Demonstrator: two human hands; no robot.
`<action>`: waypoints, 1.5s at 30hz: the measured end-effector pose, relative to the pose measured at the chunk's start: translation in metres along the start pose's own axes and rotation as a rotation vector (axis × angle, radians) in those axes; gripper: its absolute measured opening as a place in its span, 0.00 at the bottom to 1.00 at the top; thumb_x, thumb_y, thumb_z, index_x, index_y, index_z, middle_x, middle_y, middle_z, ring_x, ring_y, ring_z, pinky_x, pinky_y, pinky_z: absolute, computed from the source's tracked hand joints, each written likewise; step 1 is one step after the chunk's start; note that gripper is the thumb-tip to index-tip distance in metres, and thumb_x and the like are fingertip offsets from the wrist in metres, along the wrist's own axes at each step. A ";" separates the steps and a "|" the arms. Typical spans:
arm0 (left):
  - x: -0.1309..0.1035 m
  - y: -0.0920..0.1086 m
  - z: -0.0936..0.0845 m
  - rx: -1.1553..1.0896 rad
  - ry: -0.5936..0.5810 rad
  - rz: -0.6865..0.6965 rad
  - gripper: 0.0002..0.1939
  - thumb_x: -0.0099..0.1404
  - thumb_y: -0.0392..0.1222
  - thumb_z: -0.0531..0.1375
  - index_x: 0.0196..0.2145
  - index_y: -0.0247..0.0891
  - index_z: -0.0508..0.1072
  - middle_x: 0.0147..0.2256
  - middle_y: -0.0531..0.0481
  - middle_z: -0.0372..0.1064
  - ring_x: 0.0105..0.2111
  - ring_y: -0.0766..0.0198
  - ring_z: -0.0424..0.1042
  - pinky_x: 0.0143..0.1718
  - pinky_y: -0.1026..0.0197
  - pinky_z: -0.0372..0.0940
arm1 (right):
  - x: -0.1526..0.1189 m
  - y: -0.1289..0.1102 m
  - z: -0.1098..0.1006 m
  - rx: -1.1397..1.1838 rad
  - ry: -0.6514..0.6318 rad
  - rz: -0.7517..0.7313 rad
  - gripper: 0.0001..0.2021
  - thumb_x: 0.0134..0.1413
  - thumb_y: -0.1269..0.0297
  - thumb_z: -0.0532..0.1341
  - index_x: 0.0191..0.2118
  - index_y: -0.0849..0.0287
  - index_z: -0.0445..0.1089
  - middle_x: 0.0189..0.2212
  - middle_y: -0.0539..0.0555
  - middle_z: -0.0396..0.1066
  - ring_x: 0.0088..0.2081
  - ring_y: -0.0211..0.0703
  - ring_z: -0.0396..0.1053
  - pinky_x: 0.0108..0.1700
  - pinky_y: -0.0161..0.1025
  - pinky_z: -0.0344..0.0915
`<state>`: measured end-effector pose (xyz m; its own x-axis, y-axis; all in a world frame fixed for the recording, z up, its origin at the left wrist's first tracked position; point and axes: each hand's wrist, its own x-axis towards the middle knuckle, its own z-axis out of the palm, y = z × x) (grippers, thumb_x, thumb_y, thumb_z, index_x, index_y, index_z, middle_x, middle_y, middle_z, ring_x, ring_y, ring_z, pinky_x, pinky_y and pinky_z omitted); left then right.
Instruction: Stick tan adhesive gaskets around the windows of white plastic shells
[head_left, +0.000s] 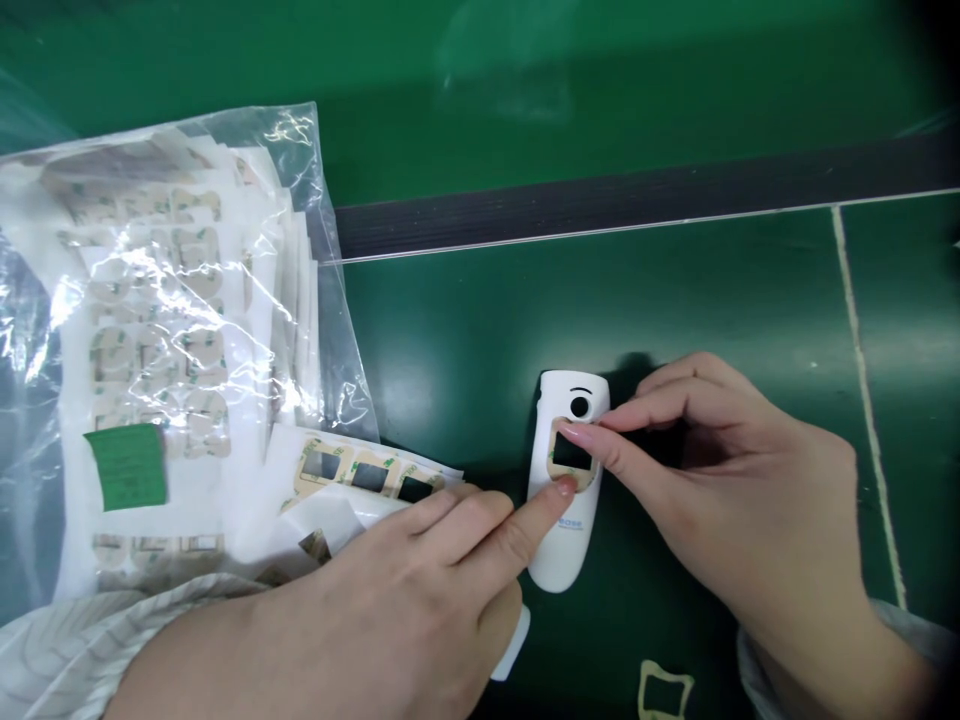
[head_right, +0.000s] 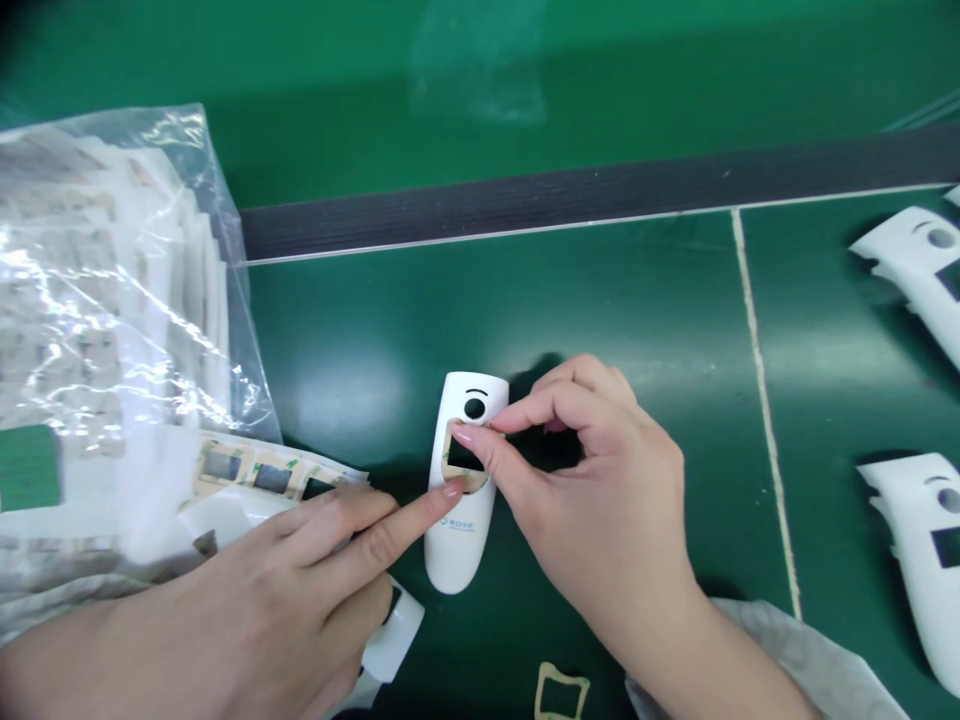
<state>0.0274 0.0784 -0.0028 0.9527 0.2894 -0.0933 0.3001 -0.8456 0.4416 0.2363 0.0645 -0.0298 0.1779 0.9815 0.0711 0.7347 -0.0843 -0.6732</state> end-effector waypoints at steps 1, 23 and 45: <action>0.000 0.000 0.001 -0.001 0.003 0.002 0.09 0.65 0.39 0.56 0.33 0.37 0.75 0.63 0.40 0.58 0.46 0.56 0.71 0.47 0.57 0.64 | 0.000 0.001 0.000 -0.007 0.009 -0.005 0.08 0.48 0.58 0.70 0.27 0.52 0.72 0.27 0.45 0.67 0.27 0.33 0.64 0.26 0.35 0.59; -0.009 0.001 0.000 0.011 0.002 0.037 0.06 0.62 0.39 0.59 0.30 0.34 0.72 0.66 0.32 0.49 0.46 0.49 0.69 0.47 0.49 0.66 | 0.017 0.020 -0.002 -0.121 -0.133 -0.219 0.13 0.56 0.50 0.63 0.39 0.54 0.71 0.35 0.54 0.67 0.37 0.46 0.63 0.33 0.41 0.61; -0.042 0.025 -0.035 -0.112 0.499 -0.275 0.12 0.71 0.44 0.52 0.32 0.37 0.69 0.32 0.47 0.72 0.33 0.62 0.69 0.35 0.60 0.62 | 0.018 0.017 -0.016 0.986 -0.260 0.073 0.17 0.61 0.58 0.60 0.54 0.59 0.66 0.51 0.57 0.68 0.48 0.45 0.70 0.49 0.49 0.70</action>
<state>-0.0063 0.0605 0.0430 0.6939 0.6913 0.2019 0.5008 -0.6646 0.5545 0.2624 0.0783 -0.0287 -0.0336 0.9964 -0.0773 -0.1593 -0.0816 -0.9839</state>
